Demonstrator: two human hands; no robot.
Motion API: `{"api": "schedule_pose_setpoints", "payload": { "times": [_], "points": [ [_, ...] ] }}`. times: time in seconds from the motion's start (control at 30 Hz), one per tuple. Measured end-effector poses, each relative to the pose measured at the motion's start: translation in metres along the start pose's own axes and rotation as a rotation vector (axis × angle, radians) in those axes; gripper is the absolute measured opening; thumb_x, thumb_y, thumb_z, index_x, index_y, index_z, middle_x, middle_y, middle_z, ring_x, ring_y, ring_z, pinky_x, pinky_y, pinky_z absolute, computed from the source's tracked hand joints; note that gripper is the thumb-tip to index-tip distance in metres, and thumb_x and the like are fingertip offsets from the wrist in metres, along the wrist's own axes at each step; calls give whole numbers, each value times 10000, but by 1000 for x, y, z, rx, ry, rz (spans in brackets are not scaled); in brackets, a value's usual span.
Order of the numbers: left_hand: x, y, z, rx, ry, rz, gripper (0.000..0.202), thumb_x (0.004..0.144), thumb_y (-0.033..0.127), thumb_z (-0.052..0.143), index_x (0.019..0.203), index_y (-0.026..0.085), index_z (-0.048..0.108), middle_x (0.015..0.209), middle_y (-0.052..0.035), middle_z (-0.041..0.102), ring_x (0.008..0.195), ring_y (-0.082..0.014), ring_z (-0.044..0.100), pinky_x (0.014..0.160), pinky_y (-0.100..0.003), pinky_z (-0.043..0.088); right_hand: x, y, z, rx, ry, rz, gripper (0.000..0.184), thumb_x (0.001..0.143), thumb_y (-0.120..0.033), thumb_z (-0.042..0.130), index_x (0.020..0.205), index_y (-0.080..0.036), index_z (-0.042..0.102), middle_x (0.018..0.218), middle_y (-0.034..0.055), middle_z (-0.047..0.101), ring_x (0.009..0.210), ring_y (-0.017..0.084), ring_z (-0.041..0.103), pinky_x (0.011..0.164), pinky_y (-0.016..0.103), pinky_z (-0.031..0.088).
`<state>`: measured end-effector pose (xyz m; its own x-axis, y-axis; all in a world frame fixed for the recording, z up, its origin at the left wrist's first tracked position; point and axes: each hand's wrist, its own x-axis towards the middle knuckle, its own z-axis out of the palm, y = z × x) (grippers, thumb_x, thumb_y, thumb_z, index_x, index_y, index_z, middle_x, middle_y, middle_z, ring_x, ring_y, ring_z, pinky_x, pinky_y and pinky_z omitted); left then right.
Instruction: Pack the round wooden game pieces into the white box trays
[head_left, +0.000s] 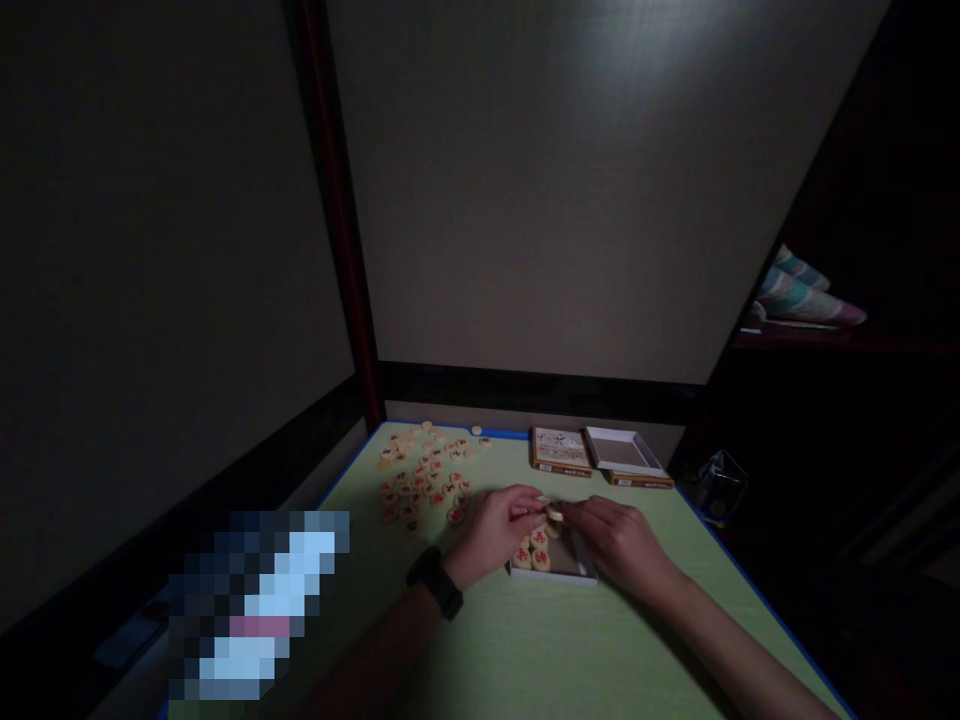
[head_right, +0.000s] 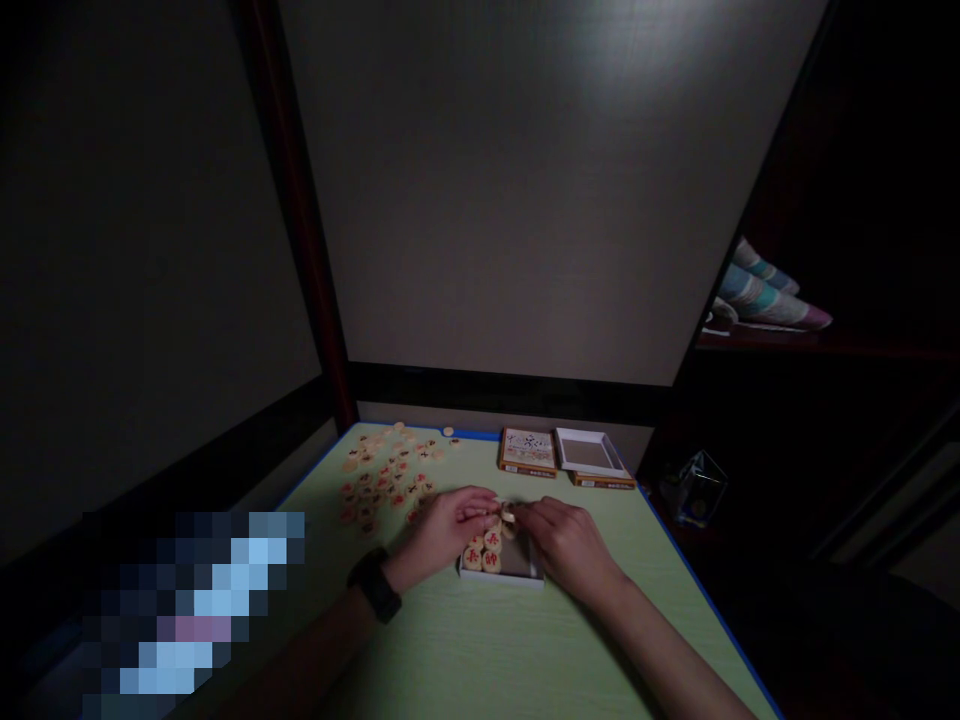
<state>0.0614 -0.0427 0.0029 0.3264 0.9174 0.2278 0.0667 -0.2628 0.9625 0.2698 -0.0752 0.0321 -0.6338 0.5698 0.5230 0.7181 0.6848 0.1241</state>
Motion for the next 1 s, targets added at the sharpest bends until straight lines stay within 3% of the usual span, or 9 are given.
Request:
{"api": "schedule_pose_setpoints", "payload": {
  "times": [0.27, 0.43, 1.0],
  "points": [
    [-2, 13, -11, 304, 109, 51, 180, 836, 166, 585, 964, 174, 712, 896, -45, 777, 786, -151, 721, 756, -247, 587, 2, -6, 2, -132, -230, 19, 182, 834, -52, 603, 925, -166, 713, 800, 58, 733, 722, 176, 649, 628, 256, 418],
    [-3, 15, -10, 366, 121, 67, 181, 856, 205, 560, 945, 182, 716, 843, -33, 771, 751, -148, 713, 733, -235, 576, 3, -8, 2, -104, -253, 21, 232, 867, -68, 572, 1000, -186, 721, 955, 68, 759, 792, 173, 676, 678, 250, 450],
    [-2, 11, -9, 395, 133, 96, 186, 859, 213, 546, 913, 173, 719, 803, -31, 756, 716, -142, 695, 693, -217, 552, 10, -15, 4, -36, -314, 285, 246, 954, -283, 528, 1100, -245, 722, 946, 48, 777, 818, 188, 728, 662, 238, 467]
  ]
}}
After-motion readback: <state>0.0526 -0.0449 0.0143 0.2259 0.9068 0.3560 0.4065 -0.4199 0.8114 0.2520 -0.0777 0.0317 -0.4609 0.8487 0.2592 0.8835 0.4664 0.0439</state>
